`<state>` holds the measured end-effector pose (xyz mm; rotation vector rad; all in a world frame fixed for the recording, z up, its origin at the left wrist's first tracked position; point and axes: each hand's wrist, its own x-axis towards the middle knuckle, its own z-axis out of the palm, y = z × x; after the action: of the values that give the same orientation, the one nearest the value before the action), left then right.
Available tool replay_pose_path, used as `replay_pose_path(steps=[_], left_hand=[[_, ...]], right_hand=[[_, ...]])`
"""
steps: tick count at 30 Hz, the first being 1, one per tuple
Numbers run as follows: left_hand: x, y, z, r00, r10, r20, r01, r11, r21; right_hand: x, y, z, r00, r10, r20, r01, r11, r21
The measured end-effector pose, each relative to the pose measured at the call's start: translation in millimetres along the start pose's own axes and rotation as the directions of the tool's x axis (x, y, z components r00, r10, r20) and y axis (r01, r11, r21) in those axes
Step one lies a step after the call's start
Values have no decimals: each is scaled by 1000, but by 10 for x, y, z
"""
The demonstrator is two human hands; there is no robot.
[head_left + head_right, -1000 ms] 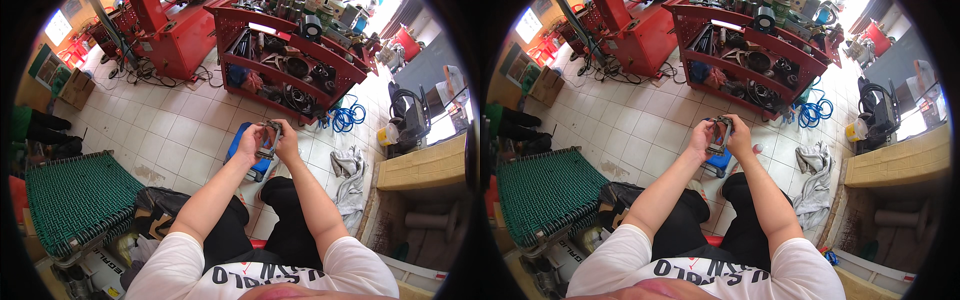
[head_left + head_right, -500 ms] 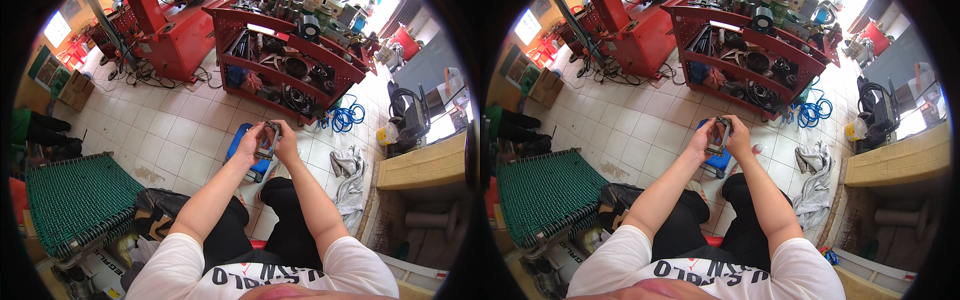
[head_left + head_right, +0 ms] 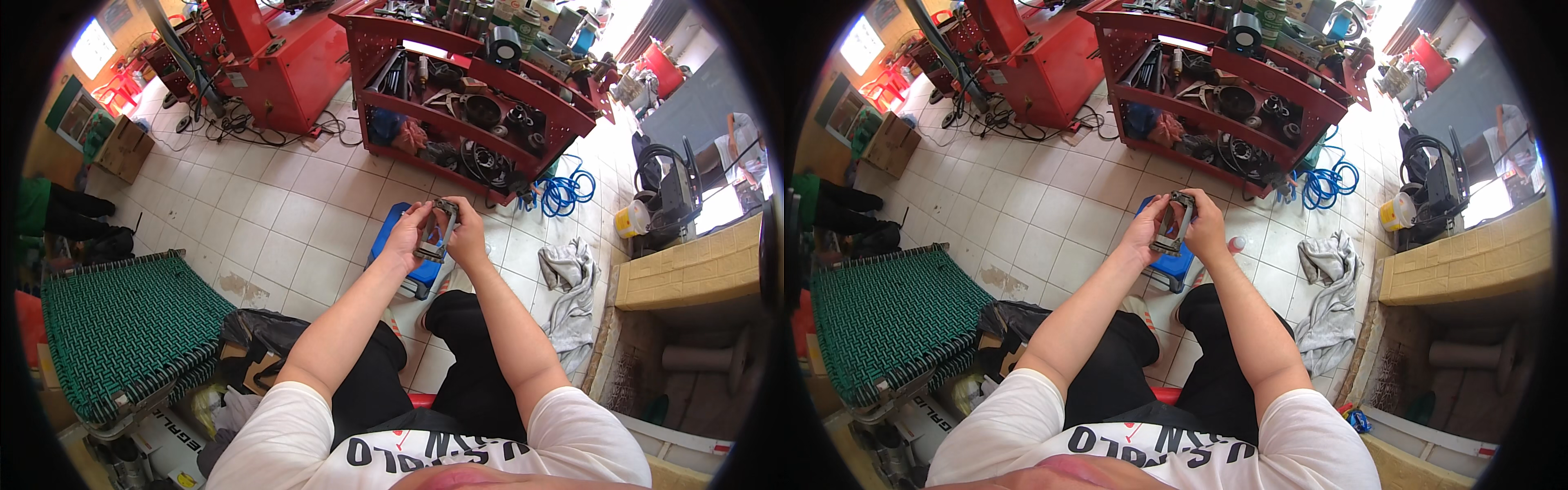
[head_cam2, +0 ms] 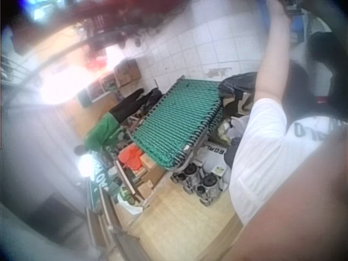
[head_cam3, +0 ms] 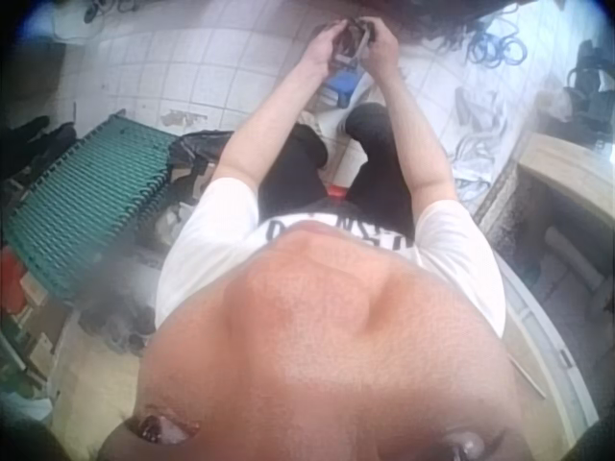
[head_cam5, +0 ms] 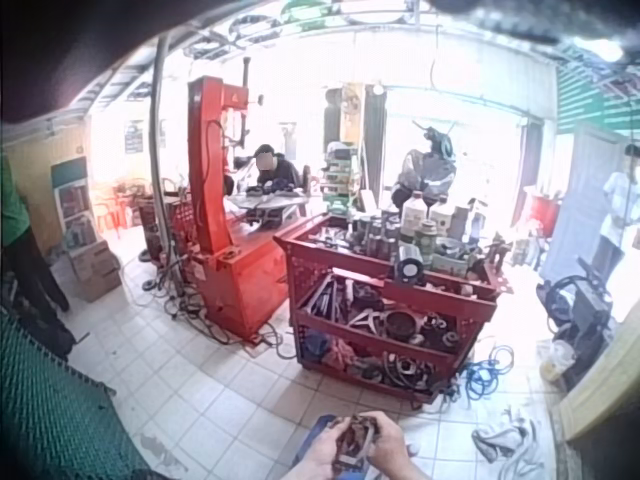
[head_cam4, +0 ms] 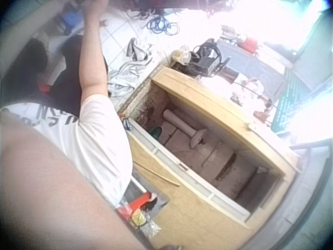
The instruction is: The person sits on a low stool in a workshop and assembles a small mechanical component, likely a carburetor, using a screwdriver. They manipulate the metal parts, insert screws, and tighten them while occasionally picking up and placing down tools on a blue stool.
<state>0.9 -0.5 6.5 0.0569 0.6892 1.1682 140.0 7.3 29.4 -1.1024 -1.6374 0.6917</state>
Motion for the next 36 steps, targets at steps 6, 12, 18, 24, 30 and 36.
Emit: replay_pose_path(steps=[6,12,18,24,30,36], left_hand=[[42,-5,-66,1000,-7,-19,7,1000,28],[143,-41,-181,999,-18,43,16,999,34],[140,-53,-184,998,-30,50,28,999,34],[143,-52,-191,994,-44,97,39,998,52],[157,-47,-222,994,-39,102,32,997,65],[128,-51,-159,999,-7,47,3,996,88]], right_hand=[[5,-47,-7,1000,-13,-9,13,1000,-25],[-23,-22,32,999,24,-22,-25,999,-29],[-35,-11,40,999,0,-51,0,1000,-14],[-37,15,42,999,-17,-52,16,999,-30],[-43,-28,46,999,-1,-50,0,1000,-14],[-34,20,35,1000,23,-21,-23,1000,-12]])
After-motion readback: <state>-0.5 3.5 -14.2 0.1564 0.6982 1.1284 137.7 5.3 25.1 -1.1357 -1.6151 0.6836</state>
